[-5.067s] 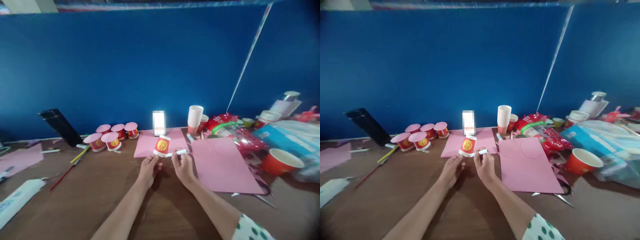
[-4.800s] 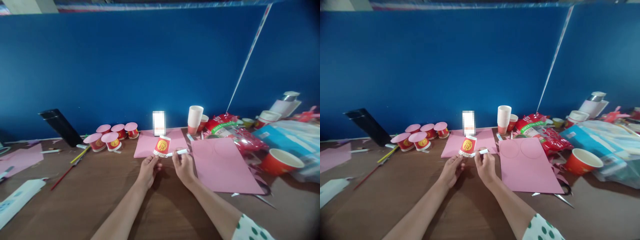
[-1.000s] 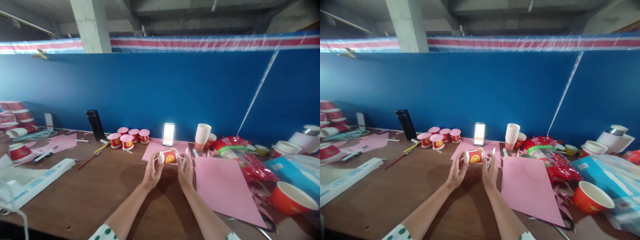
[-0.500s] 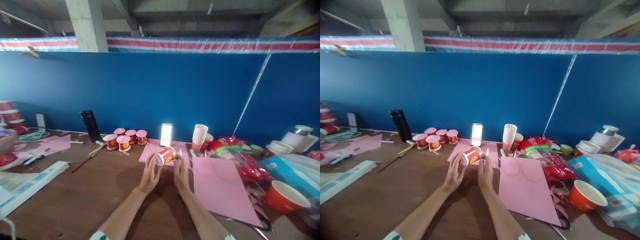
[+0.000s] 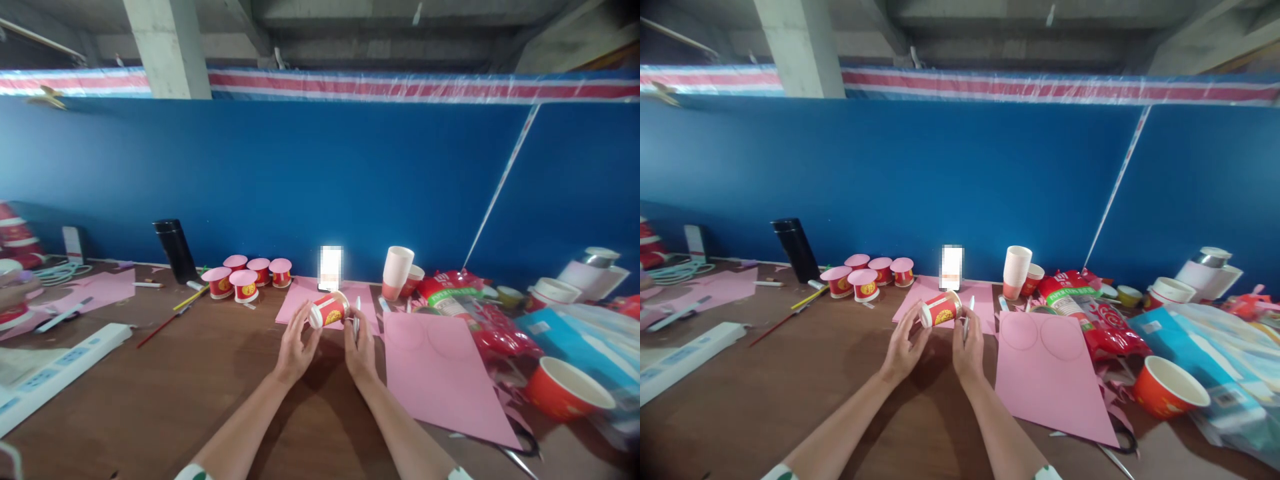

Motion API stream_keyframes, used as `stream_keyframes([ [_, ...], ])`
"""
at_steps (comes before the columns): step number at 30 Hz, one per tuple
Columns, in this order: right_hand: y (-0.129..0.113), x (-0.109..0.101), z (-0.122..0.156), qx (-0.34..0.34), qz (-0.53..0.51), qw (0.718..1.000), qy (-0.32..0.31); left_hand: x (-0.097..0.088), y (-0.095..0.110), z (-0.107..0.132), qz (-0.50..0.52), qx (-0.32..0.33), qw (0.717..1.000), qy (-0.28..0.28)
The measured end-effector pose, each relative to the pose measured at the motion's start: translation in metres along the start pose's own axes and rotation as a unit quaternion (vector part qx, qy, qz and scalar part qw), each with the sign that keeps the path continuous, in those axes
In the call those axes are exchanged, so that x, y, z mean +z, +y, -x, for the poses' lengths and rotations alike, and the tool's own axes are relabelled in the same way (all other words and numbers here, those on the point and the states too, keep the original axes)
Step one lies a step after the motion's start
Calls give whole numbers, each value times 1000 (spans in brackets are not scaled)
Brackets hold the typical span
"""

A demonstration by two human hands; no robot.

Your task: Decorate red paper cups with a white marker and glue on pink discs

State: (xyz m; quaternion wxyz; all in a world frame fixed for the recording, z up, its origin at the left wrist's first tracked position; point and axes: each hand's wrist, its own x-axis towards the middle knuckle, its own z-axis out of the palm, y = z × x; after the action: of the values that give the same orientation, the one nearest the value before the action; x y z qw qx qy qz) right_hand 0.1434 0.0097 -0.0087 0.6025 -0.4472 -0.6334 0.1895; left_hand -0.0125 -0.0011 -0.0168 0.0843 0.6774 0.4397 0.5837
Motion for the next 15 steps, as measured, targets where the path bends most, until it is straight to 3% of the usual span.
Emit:
stream_keyframes([
  [8, -2, 1, 1, -28, 26, 999, -6, 2, 4, -4, 102, -92, 990, 37],
  [15, -2, 1, 2, -25, 40, 999, -3, -9, 0, -15, 163, -262, 943, 122],
])
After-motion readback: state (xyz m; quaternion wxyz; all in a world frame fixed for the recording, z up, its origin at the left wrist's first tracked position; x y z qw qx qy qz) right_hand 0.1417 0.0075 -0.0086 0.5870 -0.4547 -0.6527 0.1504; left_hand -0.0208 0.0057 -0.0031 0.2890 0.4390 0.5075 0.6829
